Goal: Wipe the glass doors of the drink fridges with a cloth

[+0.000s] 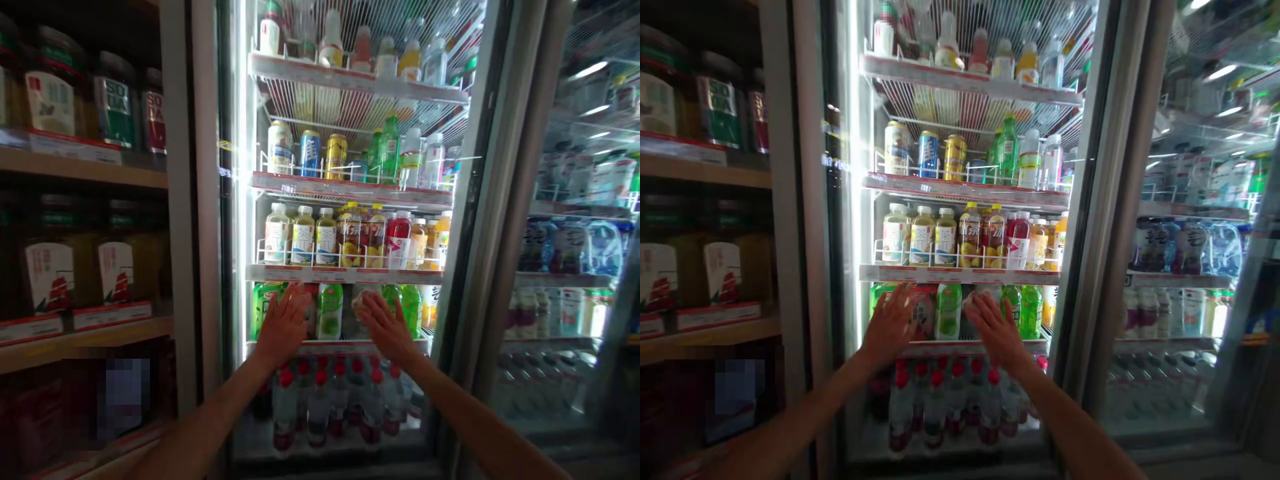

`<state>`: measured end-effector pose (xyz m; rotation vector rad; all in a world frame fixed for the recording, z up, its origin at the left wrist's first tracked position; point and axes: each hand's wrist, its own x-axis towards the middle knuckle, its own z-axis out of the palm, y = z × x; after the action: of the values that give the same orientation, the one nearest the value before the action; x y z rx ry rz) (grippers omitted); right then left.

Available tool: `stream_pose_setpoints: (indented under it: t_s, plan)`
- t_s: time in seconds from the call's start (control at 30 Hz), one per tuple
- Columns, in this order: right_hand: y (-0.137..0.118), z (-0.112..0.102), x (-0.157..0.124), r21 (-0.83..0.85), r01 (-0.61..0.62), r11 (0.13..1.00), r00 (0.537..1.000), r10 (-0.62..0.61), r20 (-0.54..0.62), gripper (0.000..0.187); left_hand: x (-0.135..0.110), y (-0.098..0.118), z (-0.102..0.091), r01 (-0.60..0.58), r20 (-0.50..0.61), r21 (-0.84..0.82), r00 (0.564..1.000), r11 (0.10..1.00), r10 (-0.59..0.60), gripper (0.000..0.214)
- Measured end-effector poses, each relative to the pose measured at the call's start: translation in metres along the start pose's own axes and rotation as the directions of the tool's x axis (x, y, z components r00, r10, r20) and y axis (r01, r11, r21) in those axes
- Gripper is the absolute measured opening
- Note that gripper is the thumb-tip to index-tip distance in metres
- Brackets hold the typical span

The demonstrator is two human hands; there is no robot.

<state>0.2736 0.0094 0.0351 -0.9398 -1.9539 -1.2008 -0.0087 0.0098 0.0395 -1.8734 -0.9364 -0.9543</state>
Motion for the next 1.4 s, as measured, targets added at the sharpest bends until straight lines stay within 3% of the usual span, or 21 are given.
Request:
stream_pose_setpoints:
  t_s: [0.17,0.3,0.37,0.5,0.57,0.7,0.77,0.87,1.0,1.07,1.17,1.27,1.4]
  plan:
    - [0.034,0.004,-0.030,-0.090,-0.364,0.927,0.921,0.343,-0.183,0.061,-0.013,0.036,0.013,-0.008,-0.017,-0.058,1.000,0.998,0.007,0.051]
    - [0.020,0.010,-0.102,-0.159,-0.487,0.859,0.874,0.480,-0.084,0.063,-0.028,0.060,0.021,-0.023,0.022,-0.099,0.999,0.995,0.025,0.050]
    - [0.023,0.010,-0.123,-0.172,-0.510,0.843,0.860,0.505,-0.077,0.062,-0.034,0.069,0.024,-0.033,0.040,-0.108,0.998,0.994,0.038,0.049]
    - [0.061,0.007,-0.112,-0.106,-0.646,0.756,0.761,0.625,-0.175,0.056,-0.036,0.082,0.027,-0.009,0.062,-0.116,0.998,0.993,0.016,0.049]
    - [0.069,0.006,-0.112,-0.088,-0.667,0.740,0.741,0.647,-0.180,0.056,-0.037,0.088,0.027,0.013,0.074,-0.122,0.997,0.992,-0.004,0.051]
    - [0.029,0.010,-0.151,-0.105,-0.657,0.747,0.754,0.646,-0.120,0.057,-0.048,0.097,0.024,0.032,0.123,-0.126,0.992,0.991,-0.016,0.053]
    - [0.009,0.011,-0.165,-0.107,-0.674,0.731,0.738,0.669,-0.085,0.057,-0.056,0.097,0.021,0.023,0.146,-0.121,0.989,0.992,-0.005,0.052]
    - [0.010,0.010,-0.146,-0.071,-0.708,0.703,0.706,0.702,-0.088,0.055,-0.061,0.094,0.018,0.039,0.172,-0.103,0.985,0.994,-0.021,0.050]
    - [0.011,0.015,-0.102,0.007,-0.641,0.768,0.761,0.636,-0.124,0.057,-0.068,0.089,0.013,0.102,0.190,-0.072,0.978,0.992,-0.087,0.051]
    - [-0.011,0.019,-0.102,0.019,-0.548,0.836,0.831,0.547,-0.096,0.059,-0.076,0.087,0.010,0.126,0.210,-0.065,0.972,0.990,-0.110,0.052]
    - [-0.051,0.024,-0.118,0.041,-0.357,0.933,0.934,0.356,0.034,0.063,-0.092,0.080,0.006,0.150,0.244,-0.058,0.961,0.987,-0.131,0.054]
    - [-0.061,0.024,-0.113,0.041,-0.282,0.959,0.957,0.278,0.089,0.059,-0.103,0.071,0.003,0.168,0.272,-0.039,0.950,0.985,-0.152,0.052]
    - [-0.052,0.024,-0.079,0.019,-0.304,0.953,0.953,0.303,0.013,0.052,-0.108,0.065,-0.001,0.203,0.289,-0.010,0.938,0.979,-0.192,0.049]
